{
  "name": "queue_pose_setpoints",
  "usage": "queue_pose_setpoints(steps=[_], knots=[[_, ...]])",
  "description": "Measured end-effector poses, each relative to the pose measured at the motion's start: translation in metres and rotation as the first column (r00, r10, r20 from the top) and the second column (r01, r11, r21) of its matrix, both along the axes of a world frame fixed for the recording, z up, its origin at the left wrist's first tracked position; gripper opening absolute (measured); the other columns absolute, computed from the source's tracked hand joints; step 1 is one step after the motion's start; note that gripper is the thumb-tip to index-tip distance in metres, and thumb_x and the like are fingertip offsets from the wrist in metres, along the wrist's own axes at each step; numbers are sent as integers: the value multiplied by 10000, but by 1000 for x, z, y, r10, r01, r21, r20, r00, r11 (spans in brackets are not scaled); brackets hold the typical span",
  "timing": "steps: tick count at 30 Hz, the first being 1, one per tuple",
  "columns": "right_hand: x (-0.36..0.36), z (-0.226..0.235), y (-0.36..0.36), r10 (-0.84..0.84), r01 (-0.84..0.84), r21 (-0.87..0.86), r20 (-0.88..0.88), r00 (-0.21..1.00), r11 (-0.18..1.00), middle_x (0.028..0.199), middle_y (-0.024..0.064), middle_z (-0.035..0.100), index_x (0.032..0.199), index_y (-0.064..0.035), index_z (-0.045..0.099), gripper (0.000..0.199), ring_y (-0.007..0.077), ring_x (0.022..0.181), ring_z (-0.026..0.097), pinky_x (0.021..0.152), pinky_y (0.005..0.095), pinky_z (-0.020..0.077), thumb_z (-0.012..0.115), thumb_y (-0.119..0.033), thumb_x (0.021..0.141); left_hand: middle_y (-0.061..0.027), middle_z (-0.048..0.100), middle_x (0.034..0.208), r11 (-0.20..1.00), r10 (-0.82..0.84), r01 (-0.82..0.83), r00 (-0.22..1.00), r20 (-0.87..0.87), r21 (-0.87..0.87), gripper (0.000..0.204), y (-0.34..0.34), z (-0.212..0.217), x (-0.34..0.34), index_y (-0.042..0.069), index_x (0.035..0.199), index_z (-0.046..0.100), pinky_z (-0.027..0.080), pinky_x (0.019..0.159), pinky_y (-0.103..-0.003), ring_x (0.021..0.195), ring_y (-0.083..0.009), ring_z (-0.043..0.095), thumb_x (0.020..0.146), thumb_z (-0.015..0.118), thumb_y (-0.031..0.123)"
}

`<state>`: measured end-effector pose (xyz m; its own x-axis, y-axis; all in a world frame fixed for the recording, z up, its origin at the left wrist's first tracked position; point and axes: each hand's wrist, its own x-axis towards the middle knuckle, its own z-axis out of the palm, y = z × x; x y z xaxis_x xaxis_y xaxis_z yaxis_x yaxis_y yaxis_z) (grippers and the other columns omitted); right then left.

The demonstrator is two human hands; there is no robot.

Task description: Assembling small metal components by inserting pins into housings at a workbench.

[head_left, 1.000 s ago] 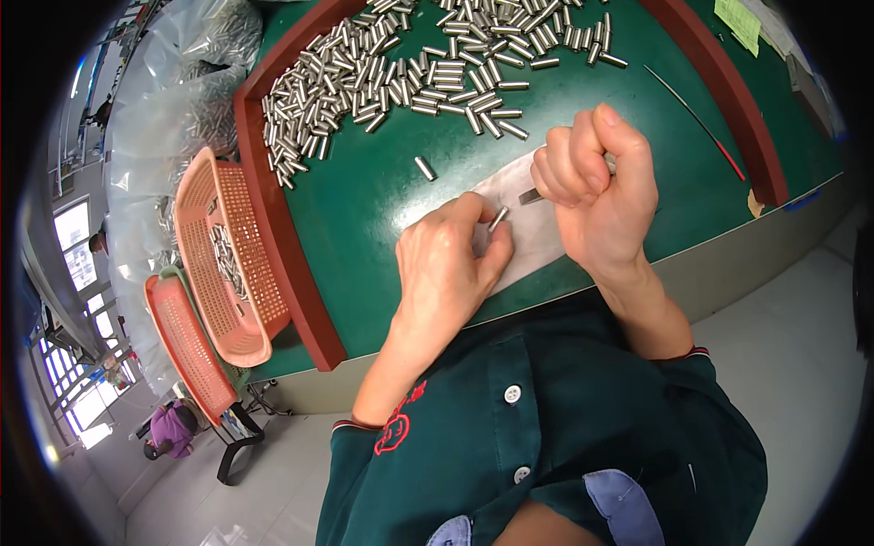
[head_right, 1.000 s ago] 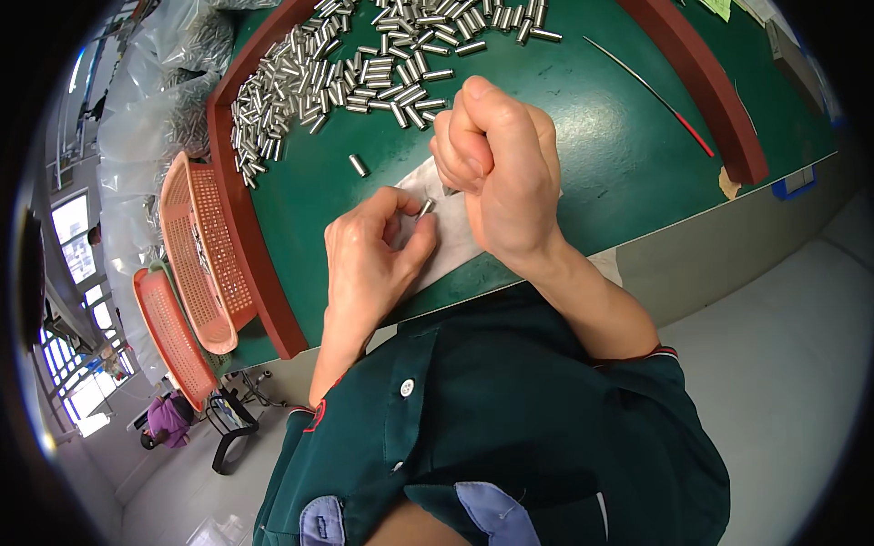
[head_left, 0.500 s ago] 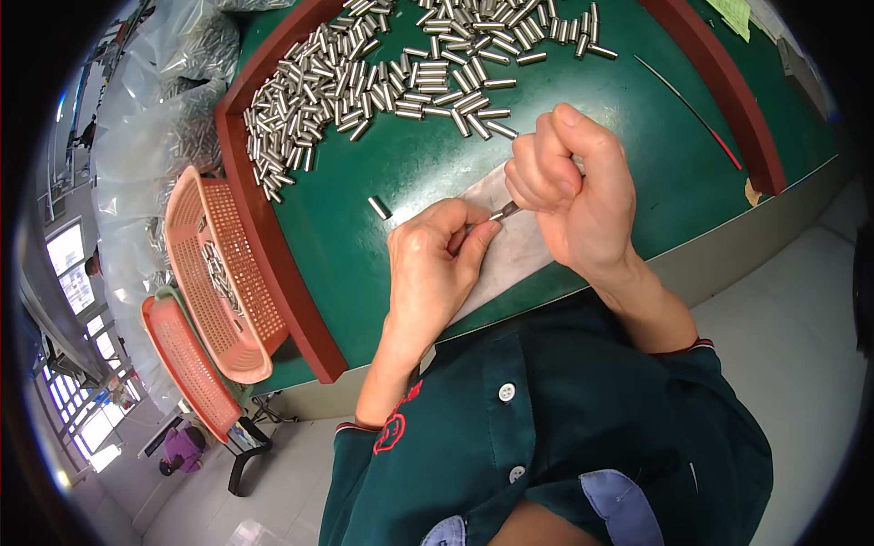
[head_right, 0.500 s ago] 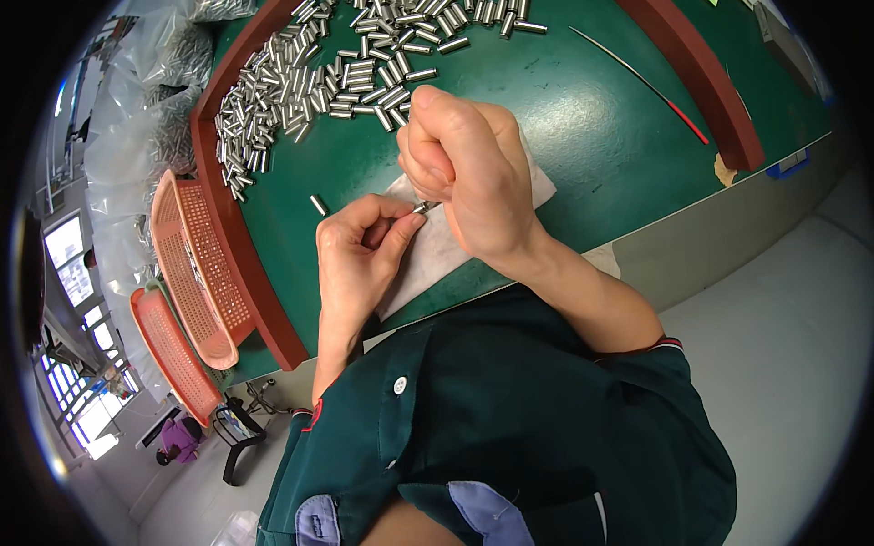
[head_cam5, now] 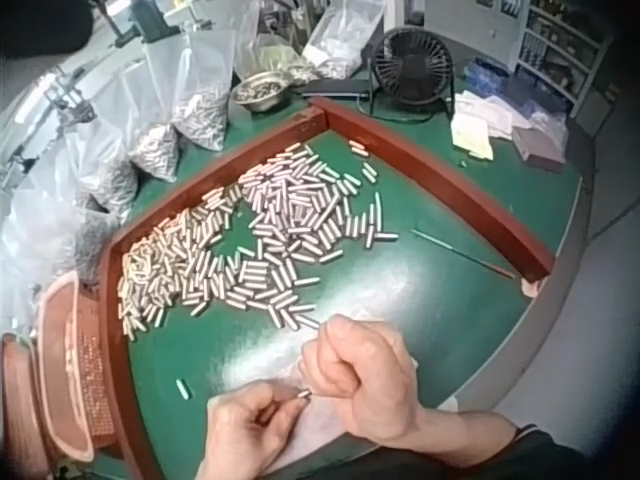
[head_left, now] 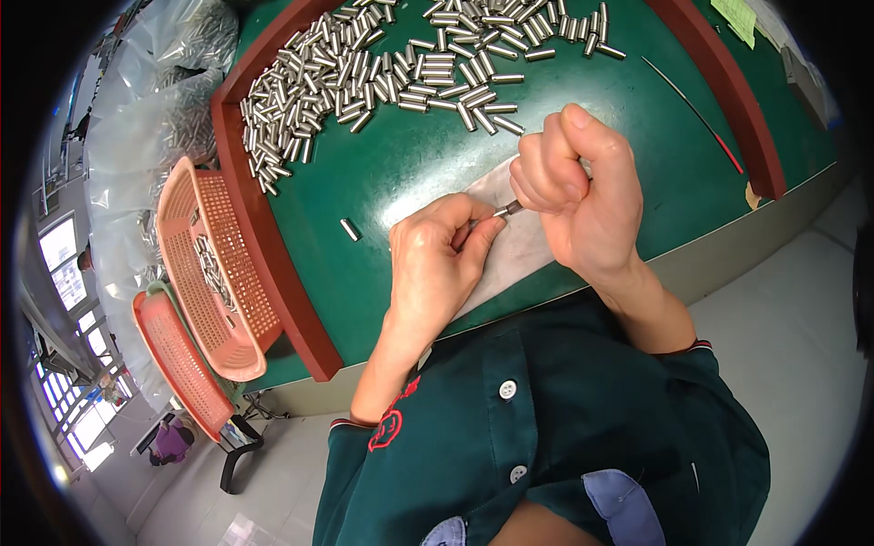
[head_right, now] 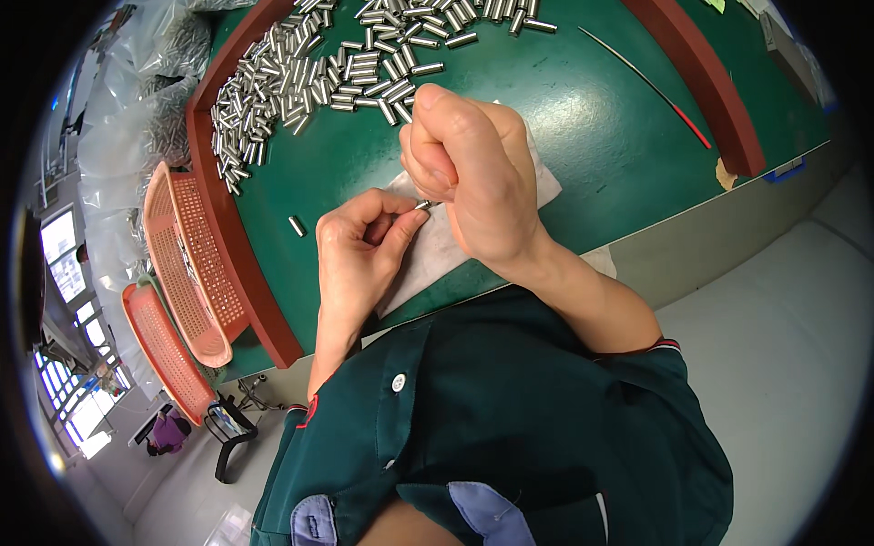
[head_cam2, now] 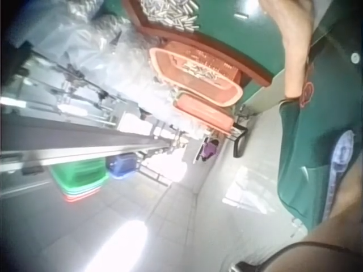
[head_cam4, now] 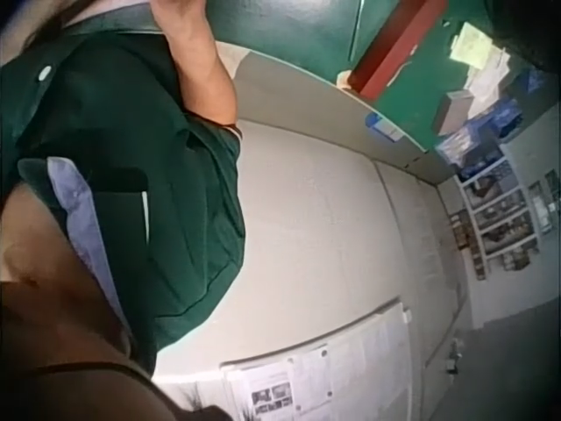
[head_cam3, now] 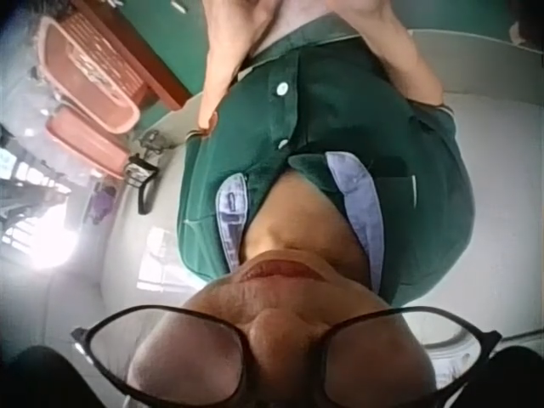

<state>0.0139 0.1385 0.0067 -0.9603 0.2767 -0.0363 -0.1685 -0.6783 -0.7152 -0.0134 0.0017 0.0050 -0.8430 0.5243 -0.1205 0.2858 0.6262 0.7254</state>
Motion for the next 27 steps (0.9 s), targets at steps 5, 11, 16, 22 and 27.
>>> queue_pose_setpoints(steps=[5, 11, 16, 22, 27], knots=[[0, 0, -1, 8, -8, 20, -13, 1000, 1000, 433, -35, 240, 510, -115, 284, 407, 66, 408, 149, 397, 240, 150, 305, -253, 892, -72, 413, 490, 1000, 7, -7, 1000, -4, 7, 95, -1, 0, 1, 15, 690, 582, 325, 421, -303, 421, -187, 384, 660, 670, 37], [-1, 0, -2, -15, 15, 51, -6, 1000, 999, 432, -34, 243, 511, -110, 280, 410, 66, 404, 152, 396, 240, 154, 302, -249, 896, -80, 449, 502, 1000, 14, -14, 1000, 1, 21, 86, 0, -2, 1, 22, 682, 587, 342, 424, -304, 422, -201, 404, 657, 669, 34], [2, 2, -6, -47, 46, 117, 3, 999, 992, 430, -33, 239, 515, -109, 278, 406, 65, 397, 158, 395, 239, 151, 296, -238, 900, -107, 521, 552, 997, 27, -28, 1000, 15, 74, 79, -1, -5, 3, 14, 677, 584, 384, 442, -313, 457, -249, 490, 658, 660, 24], [3, 5, -13, -57, 45, 185, 58, 997, 982, 431, -30, 235, 487, -115, 259, 413, 71, 394, 180, 404, 248, 159, 315, -219, 883, -111, 537, 570, 997, 3, -2, 1000, -12, 82, 70, -1, -4, 0, 17, 659, 581, 396, 446, -322, 480, -271, 514, 657, 650, 6], [9, 0, -10, -48, 50, 141, -20, 999, 989, 504, -19, 303, 531, -45, 317, 359, 65, 482, 262, 435, 248, 218, 420, -188, 844, -111, 528, 552, 999, -8, 9, 1000, -16, 48, 73, 1, -1, -1, 16, 650, 575, 387, 440, -325, 459, -266, 499, 662, 647, 18]])
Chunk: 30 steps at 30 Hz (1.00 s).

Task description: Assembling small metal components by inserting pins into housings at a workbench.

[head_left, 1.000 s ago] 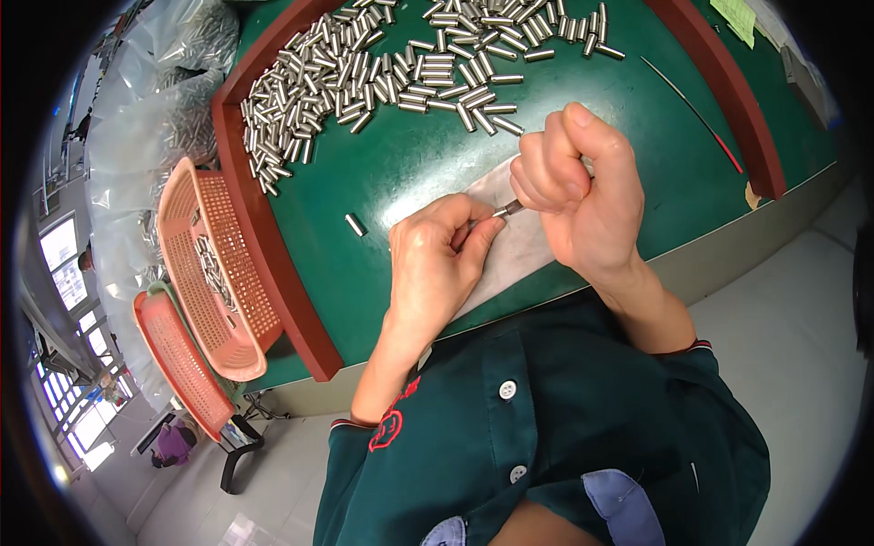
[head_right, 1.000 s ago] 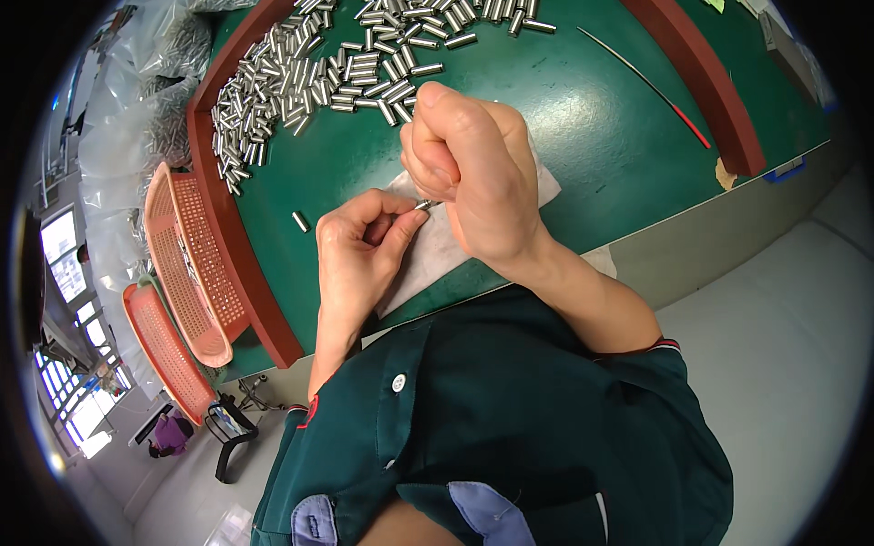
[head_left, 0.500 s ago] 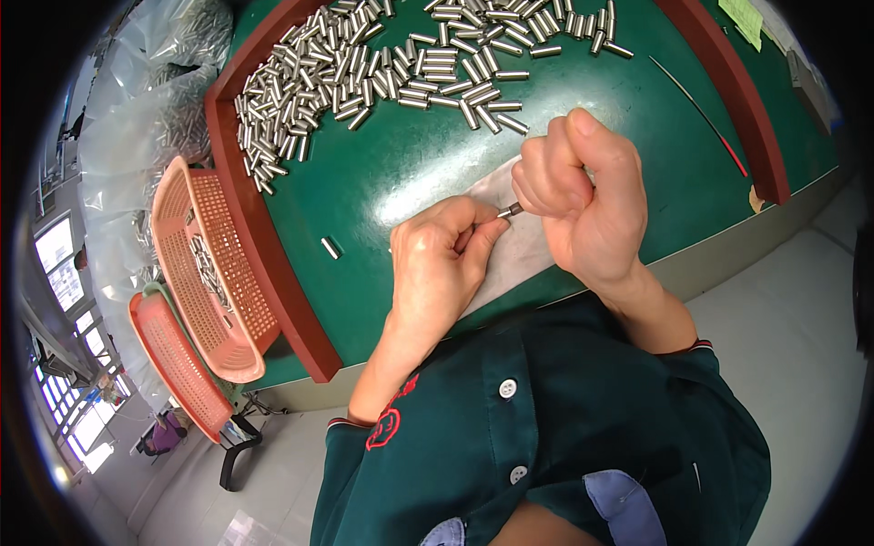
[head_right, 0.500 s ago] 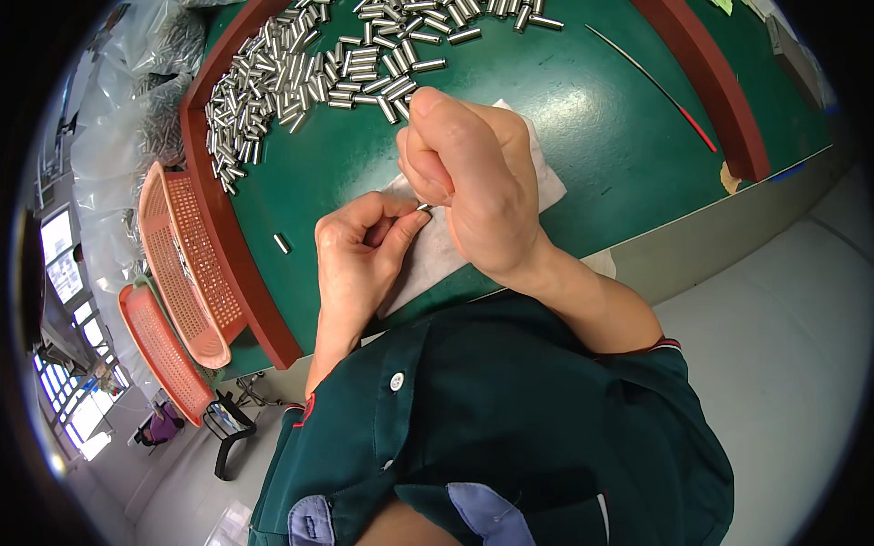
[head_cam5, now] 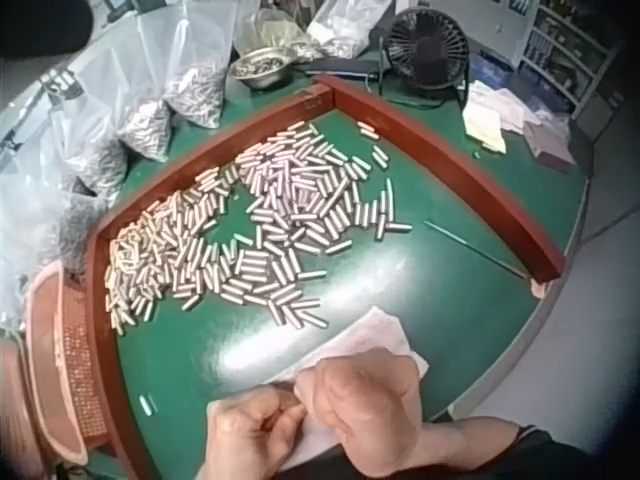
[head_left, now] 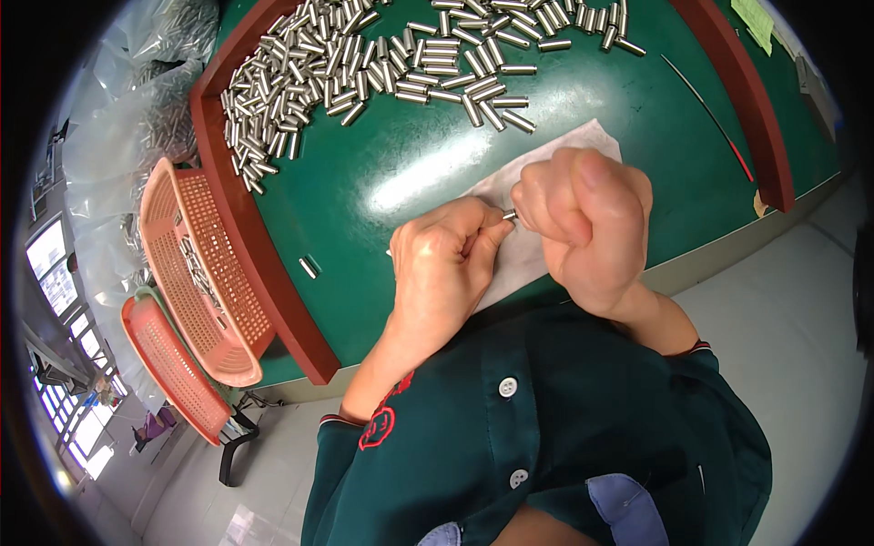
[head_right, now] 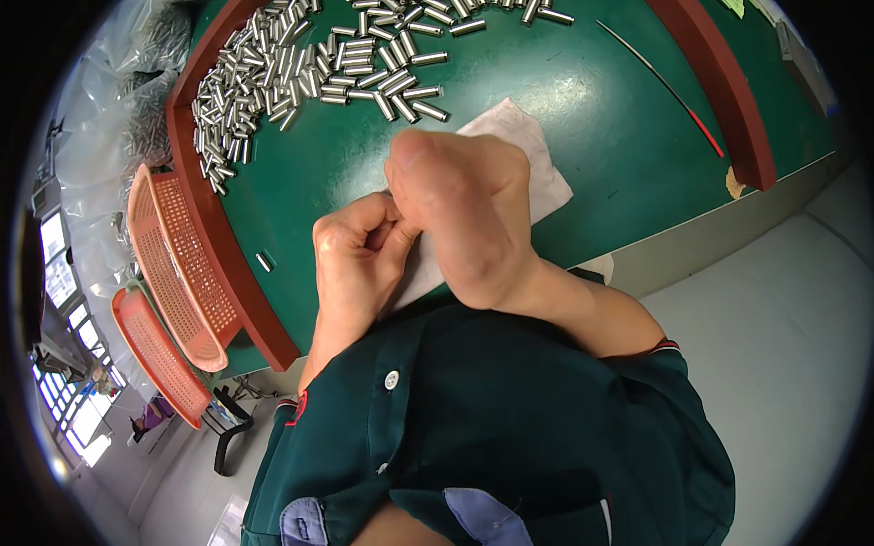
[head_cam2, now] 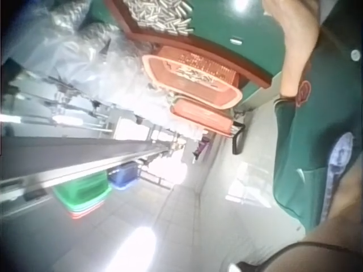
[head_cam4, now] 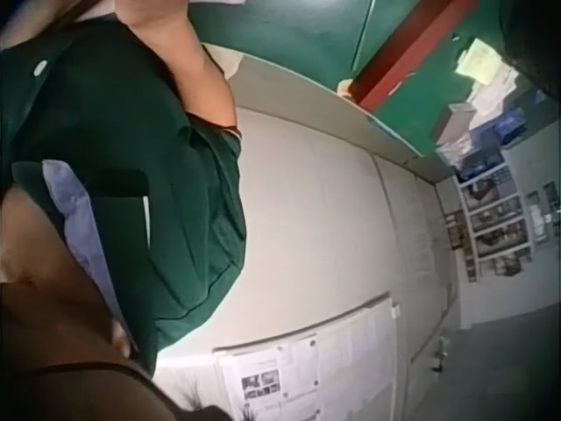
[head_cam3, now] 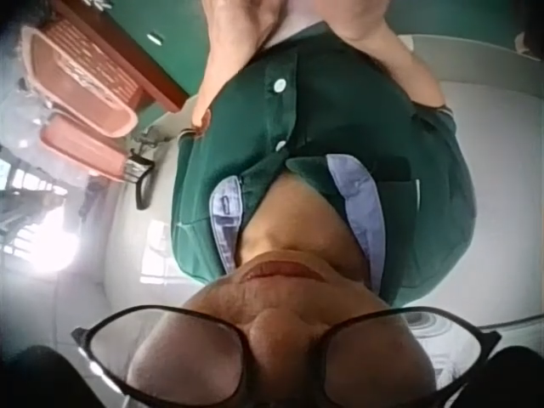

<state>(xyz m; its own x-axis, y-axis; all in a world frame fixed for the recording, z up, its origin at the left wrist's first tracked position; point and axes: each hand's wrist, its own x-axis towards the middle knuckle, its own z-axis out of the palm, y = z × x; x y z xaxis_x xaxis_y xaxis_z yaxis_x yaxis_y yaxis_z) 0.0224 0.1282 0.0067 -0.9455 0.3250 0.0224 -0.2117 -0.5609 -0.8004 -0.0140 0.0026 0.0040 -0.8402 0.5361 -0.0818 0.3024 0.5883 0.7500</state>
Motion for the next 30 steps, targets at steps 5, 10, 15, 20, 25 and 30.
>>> queue_pose_setpoints(steps=[5, 10, 15, 20, 25, 30], knots=[[-3, -2, -11, -52, 81, 200, -149, 988, 977, 486, -6, 316, 549, -17, 335, 334, 56, 470, 309, 401, 248, 255, 421, -132, 850, -119, 498, 514, 999, 1, 1, 1000, -30, 49, 86, 1, -5, 0, 8, 642, 575, 369, 431, -326, 429, -248, 474, 674, 648, 42], [-6, -2, -15, -142, 152, 116, -91, 986, 981, 466, -21, 259, 511, -82, 286, 391, 60, 424, 203, 409, 234, 179, 331, -155, 892, -112, 508, 531, 999, 40, -38, 988, -150, 19, 68, -4, 2, 10, 7, 686, 587, 372, 433, -307, 423, -221, 460, 679, 647, 40], [-1, -6, -1, -108, 106, -57, -39, 993, 993, 447, -15, 243, 516, -103, 264, 408, 64, 401, 168, 382, 234, 151, 303, -197, 911, -60, 534, 632, 953, 294, -294, 844, -448, 70, 73, -57, 57, 7, 17, 828, 546, 378, 446, -221, 497, -83, 463, 777, 590, 46], [-1, -5, -5, -99, 92, -81, -86, 991, 992, 441, -23, 254, 501, -83, 258, 394, 56, 401, 204, 391, 230, 167, 340, -131, 883, -115, 544, 735, 799, 380, -600, 476, -793, 23, 100, -149, 101, -28, -19, 855, 510, 415, 564, -287, 612, -182, 503, 830, 519, 77], [-2, -1, -8, -65, 60, -77, -64, 996, 995, 438, -16, 254, 493, -92, 260, 393, 68, 402, 198, 391, 238, 173, 334, -147, 875, -153, 549, 978, 653, 167, -723, 428, -888, -226, 226, -197, 92, -30, 32, 955, 588, 403, 795, -398, 923, -323, 504, 741, 618, 100], [-5, -5, -4, -57, 55, -64, -40, 998, 996, 438, -13, 245, 492, -96, 256, 391, 70, 406, 198, 397, 240, 174, 334, -156, 871, -49, 543, 839, 794, 11, -468, 650, -760, -389, 208, -141, 71, -17, 70, 812, 616, 352, 765, -354, 853, -239, 482, 612, 652, 26]])
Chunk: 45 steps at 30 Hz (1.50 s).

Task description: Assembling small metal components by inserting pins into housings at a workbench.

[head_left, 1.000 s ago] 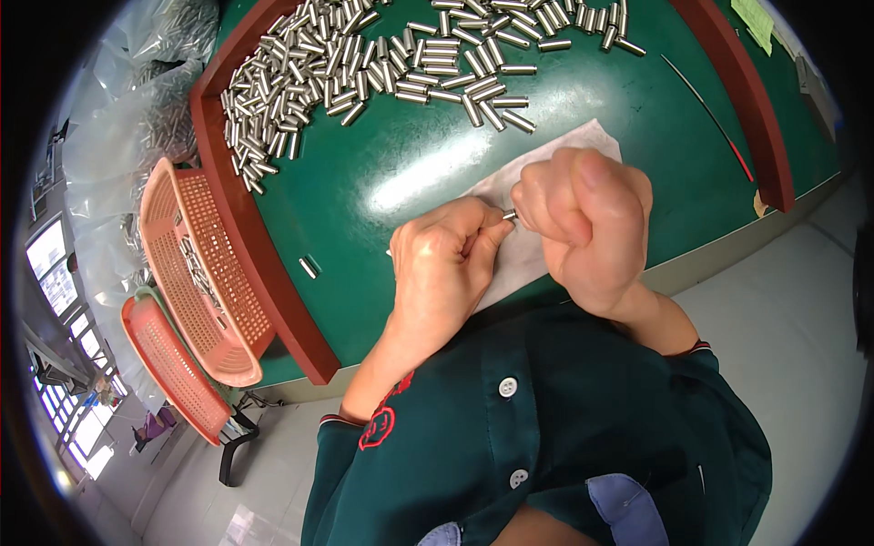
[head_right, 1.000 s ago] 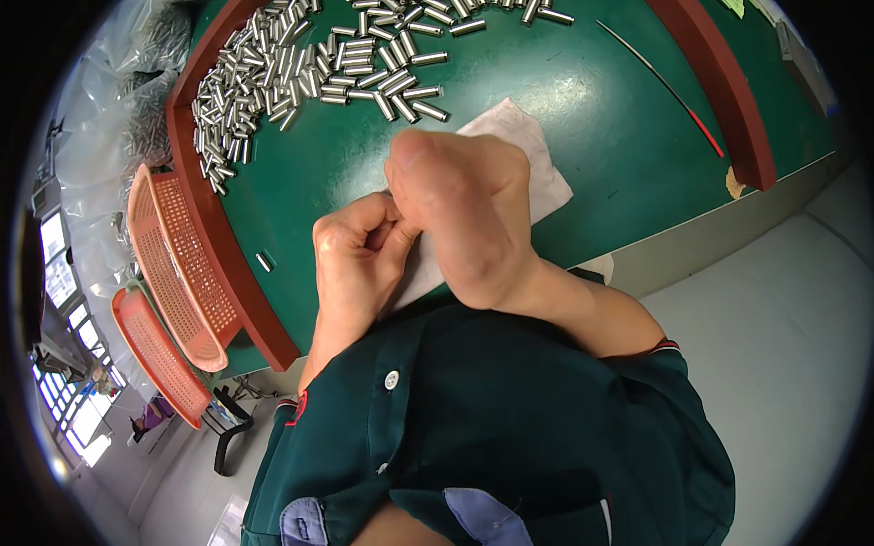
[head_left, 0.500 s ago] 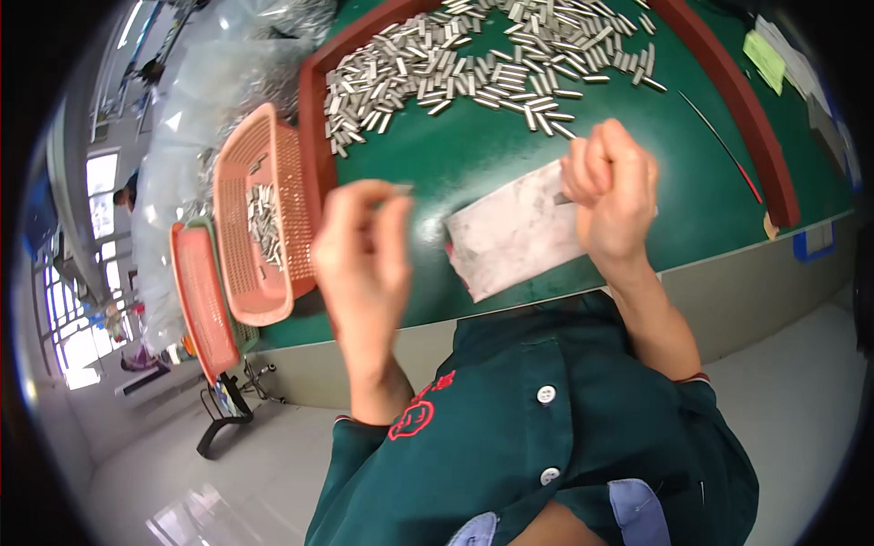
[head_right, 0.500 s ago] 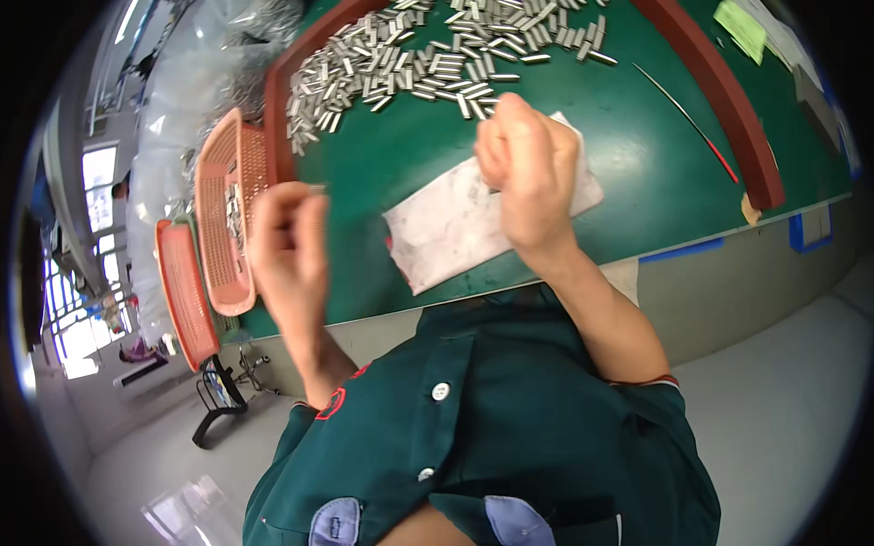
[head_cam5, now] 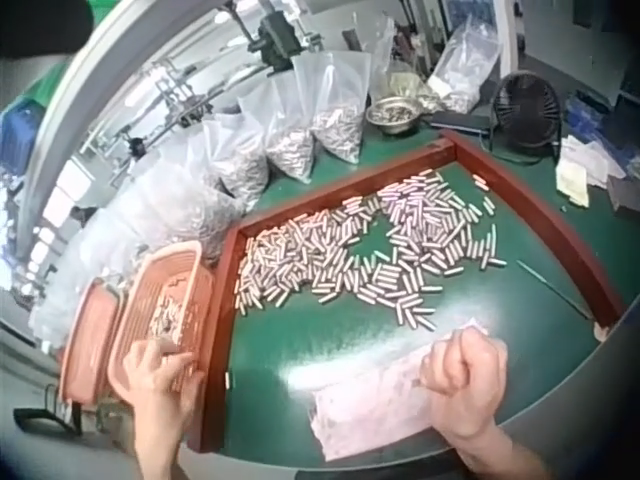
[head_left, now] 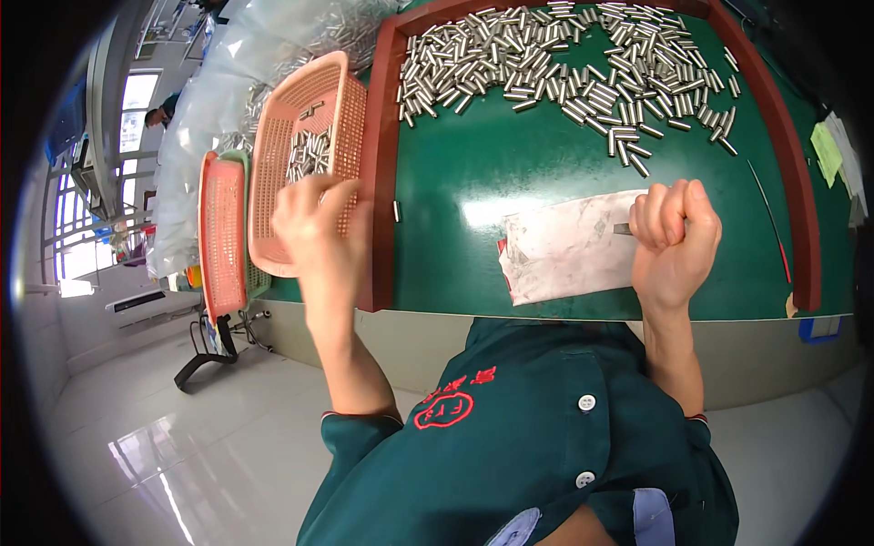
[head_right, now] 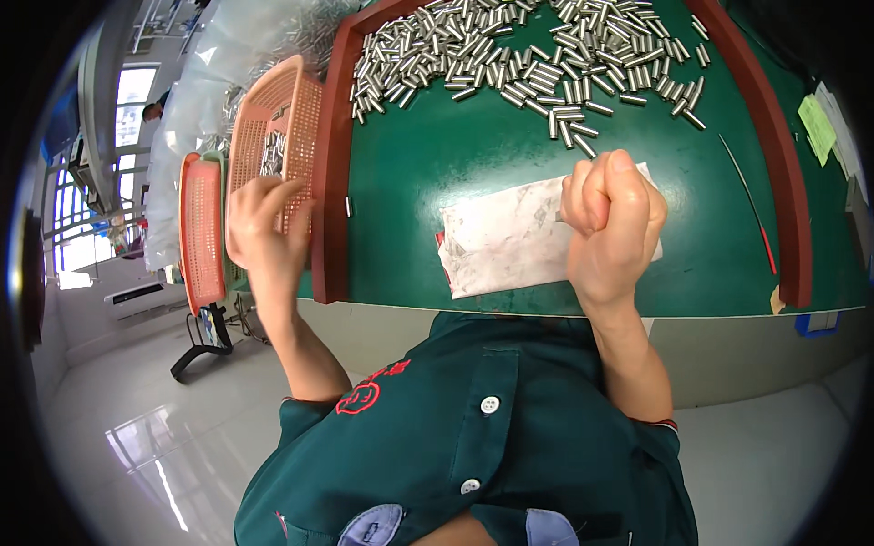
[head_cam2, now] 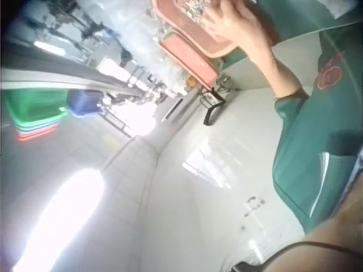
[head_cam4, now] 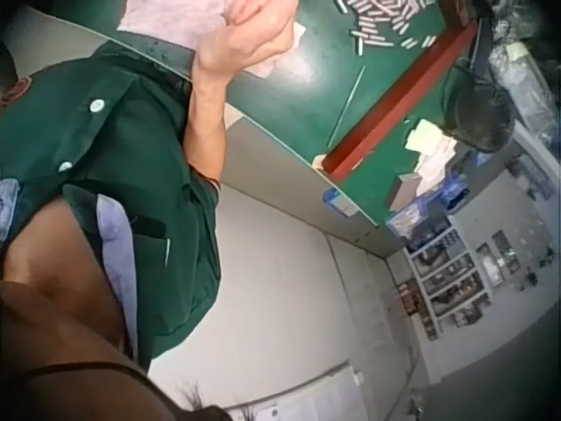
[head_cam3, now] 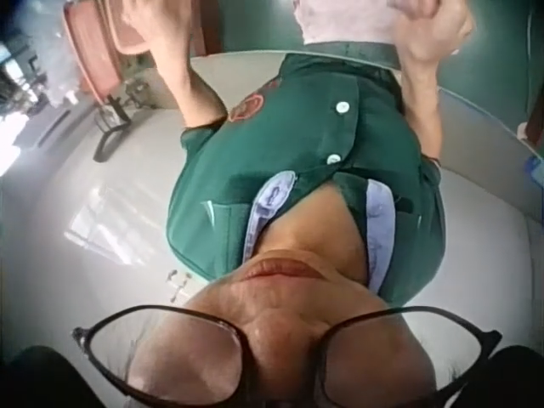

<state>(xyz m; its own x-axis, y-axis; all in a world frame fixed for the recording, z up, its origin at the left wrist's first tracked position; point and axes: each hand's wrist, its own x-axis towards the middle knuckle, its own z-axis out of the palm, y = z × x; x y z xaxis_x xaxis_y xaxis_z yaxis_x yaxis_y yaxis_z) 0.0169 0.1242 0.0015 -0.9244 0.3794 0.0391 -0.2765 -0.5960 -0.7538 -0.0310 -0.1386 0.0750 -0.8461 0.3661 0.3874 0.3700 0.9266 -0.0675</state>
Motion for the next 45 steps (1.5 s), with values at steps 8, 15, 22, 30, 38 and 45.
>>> queue_pose_setpoints(steps=[8, 15, 22, 30, 38, 45], knots=[[5, 5, -3, 22, -24, -67, -18, 1000, 997, 449, -14, 225, 511, -100, 254, 404, 76, 417, 174, 408, 247, 158, 303, -190, 902, -36, 529, 820, 948, 12, 68, 968, 250, -312, 222, 8, -32, 8, 53, 823, 552, 304, 799, -391, 915, -217, 457, 626, 497, -33], [11, 3, -1, 22, -22, -21, -25, 999, 1000, 449, -20, 220, 514, -107, 253, 406, 71, 409, 157, 405, 246, 151, 294, -193, 909, -65, 451, 743, 936, 23, 75, 962, 271, -345, 163, 6, -34, 11, 58, 736, 466, 298, 700, -355, 826, -232, 431, 609, 506, -36], [4, 4, -3, 2, -3, -61, -14, 1000, 998, 450, -9, 248, 516, -91, 273, 395, 74, 419, 187, 405, 245, 162, 319, -184, 897, -23, 506, 796, 946, -322, 269, 848, 421, 181, 198, 63, -18, 24, 84, 793, 540, 291, 712, -325, 795, -202, 455, 618, 634, 78], [0, 2, 3, 18, -18, -49, 5, 1000, 999, 431, -20, 245, 508, -111, 275, 412, 69, 396, 160, 395, 243, 157, 304, -231, 901, -33, 500, 735, 821, -541, 361, 738, 402, 442, 163, 137, -58, 28, 70, 758, 547, 310, 672, -313, 713, -214, 453, 639, 659, 78], [4, -1, 17, 31, -34, -137, -18, 999, 990, 419, -11, 256, 496, -87, 273, 409, 72, 400, 189, 388, 247, 168, 341, -211, 879, -54, 506, 704, 764, -549, 273, 751, 368, 585, 123, 133, -77, 26, 44, 723, 590, 366, 618, -320, 669, -230, 472, 631, 672, 37], [7, 5, 19, 66, -65, -180, 1, 998, 982, 426, -13, 253, 500, -86, 282, 412, 68, 402, 189, 387, 239, 167, 347, -222, 883, -49, 504, 659, 744, -528, 206, 764, 371, 635, 110, 134, -81, 29, 39, 685, 591, 375, 572, -313, 611, -219, 463, 616, 673, 14]])
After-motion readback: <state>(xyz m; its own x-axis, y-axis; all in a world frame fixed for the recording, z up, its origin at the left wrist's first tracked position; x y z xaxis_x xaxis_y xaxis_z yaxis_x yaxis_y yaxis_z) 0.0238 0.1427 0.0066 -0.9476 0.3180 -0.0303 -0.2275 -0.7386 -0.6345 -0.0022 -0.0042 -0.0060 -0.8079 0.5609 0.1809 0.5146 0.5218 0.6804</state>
